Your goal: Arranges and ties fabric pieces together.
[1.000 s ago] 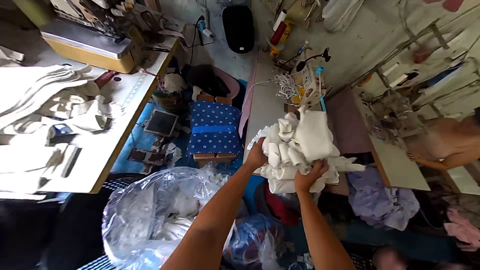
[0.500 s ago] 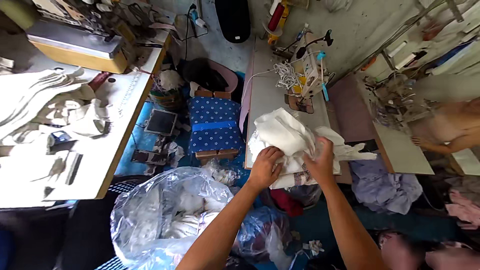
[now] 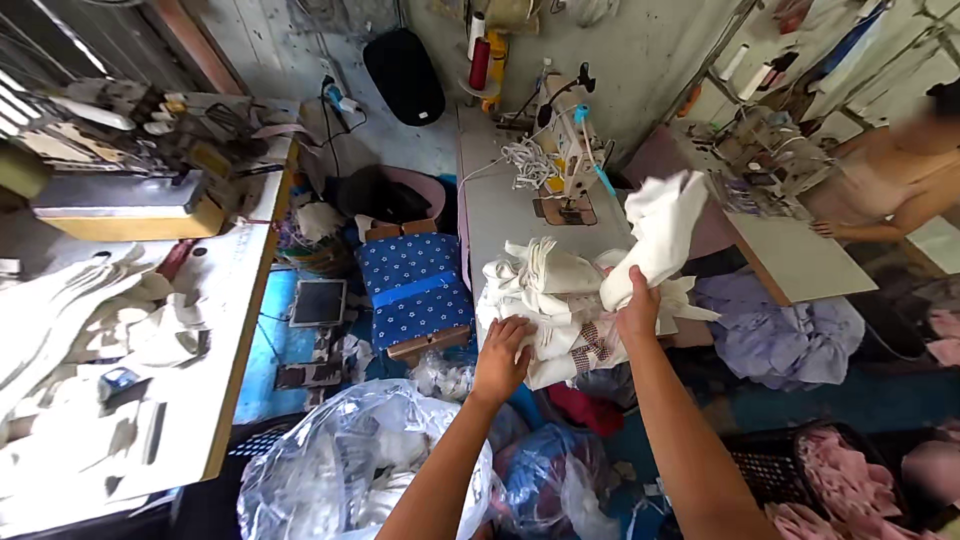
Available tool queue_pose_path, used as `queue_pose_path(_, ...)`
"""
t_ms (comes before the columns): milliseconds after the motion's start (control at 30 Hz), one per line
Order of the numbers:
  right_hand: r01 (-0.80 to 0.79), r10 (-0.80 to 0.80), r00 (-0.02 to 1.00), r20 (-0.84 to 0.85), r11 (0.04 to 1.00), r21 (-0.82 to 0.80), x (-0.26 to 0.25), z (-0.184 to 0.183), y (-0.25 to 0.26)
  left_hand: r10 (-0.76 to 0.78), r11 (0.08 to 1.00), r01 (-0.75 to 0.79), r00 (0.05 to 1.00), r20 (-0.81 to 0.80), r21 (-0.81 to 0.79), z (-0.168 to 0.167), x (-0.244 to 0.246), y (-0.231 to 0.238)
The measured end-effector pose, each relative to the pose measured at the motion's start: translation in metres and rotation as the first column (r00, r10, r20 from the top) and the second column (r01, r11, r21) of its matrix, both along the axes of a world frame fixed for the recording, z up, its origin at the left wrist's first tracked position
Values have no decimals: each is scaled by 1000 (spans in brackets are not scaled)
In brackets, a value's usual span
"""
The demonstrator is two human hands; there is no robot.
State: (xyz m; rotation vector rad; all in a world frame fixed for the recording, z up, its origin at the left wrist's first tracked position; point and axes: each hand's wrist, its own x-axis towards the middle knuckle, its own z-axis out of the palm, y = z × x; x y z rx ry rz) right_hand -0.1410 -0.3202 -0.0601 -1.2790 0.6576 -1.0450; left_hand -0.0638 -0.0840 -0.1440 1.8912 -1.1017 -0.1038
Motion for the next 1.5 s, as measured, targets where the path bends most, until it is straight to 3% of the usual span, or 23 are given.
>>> queue_pose_path(133, 3, -13, 996, 86, 994, 111, -1, -4, -3, 14, 1000, -14, 1000, -9, -28, -2, -2, -1)
queue_pose_path(200, -6, -18, 992, 127, 983, 183, -4, -6, -3, 49, 998, -53, 995, -91, -43, 8, -2, -4)
queue_pose_path(333, -42, -11, 982, 188, 961, 275, -11, -9, 2, 160, 984, -124, 928, -337, 128, 54, 15, -26)
queue_pose_path(500, -70, 32, 984, 177, 974, 214, -18, -15, 4, 152, 972, -62, 902, -404, 226, 113, 34, -70)
queue_pose_path(633, -94, 94, 996, -9, 994, 48, -24, -21, 15, -44, 999, 30, 714, -698, -32, 139, 47, -90)
queue_pose_path(700, -104, 79, 972, -220, 989, -106, -23, -21, 29, -122, 992, 80, 713, -690, -92, 153, 40, -99)
queue_pose_path(767, -106, -25, 888, -460, 960, -258, -21, -26, 44, -84, 996, 69, 760, -645, -49, 166, 26, -112)
queue_pose_path(867, -41, -221, 784, -579, 914, -403, -14, -34, 60, -51, 997, 78, 760, -648, 13, 174, 21, -123)
queue_pose_path(933, 127, -351, 819, -454, 882, -454, -4, -30, 60, -141, 990, 105, 694, -706, -93, 167, 26, -123)
queue_pose_path(1000, 379, -462, 873, -157, 844, -379, 11, -21, 52, -277, 960, 135, 593, -756, -246, 150, 38, -119)
queue_pose_path(1100, 482, -494, 870, -5, 850, -212, 21, -14, 34, -350, 928, 55, 463, -814, -368, 119, 49, -100)
queue_pose_path(1133, 482, -486, 874, 16, 863, -149, 24, -14, 30, -325, 931, -1, 459, -827, -366, 112, 47, -92)
queue_pose_path(1200, 451, -449, 891, 69, 892, -13, 25, -16, 27, -190, 963, -36, 618, -763, -268, 96, 43, -78)
queue_pose_path(1267, 400, -406, 910, 84, 913, 84, 19, -18, 25, 12, 998, -42, 851, -526, -46, 68, 43, -78)
queue_pose_path(1300, 357, -366, 926, 90, 928, 105, 14, -19, 25, 62, 996, -31, 909, -413, 81, 62, 42, -78)
queue_pose_path(1400, 230, -239, 968, 76, 967, 110, -4, -21, 28, 58, 917, 66, 953, -296, 393, 67, 37, -84)
queue_pose_path(1500, 184, -190, 981, 44, 975, 127, -21, -15, 33, 36, 845, 134, 951, -306, 517, 97, 45, -92)
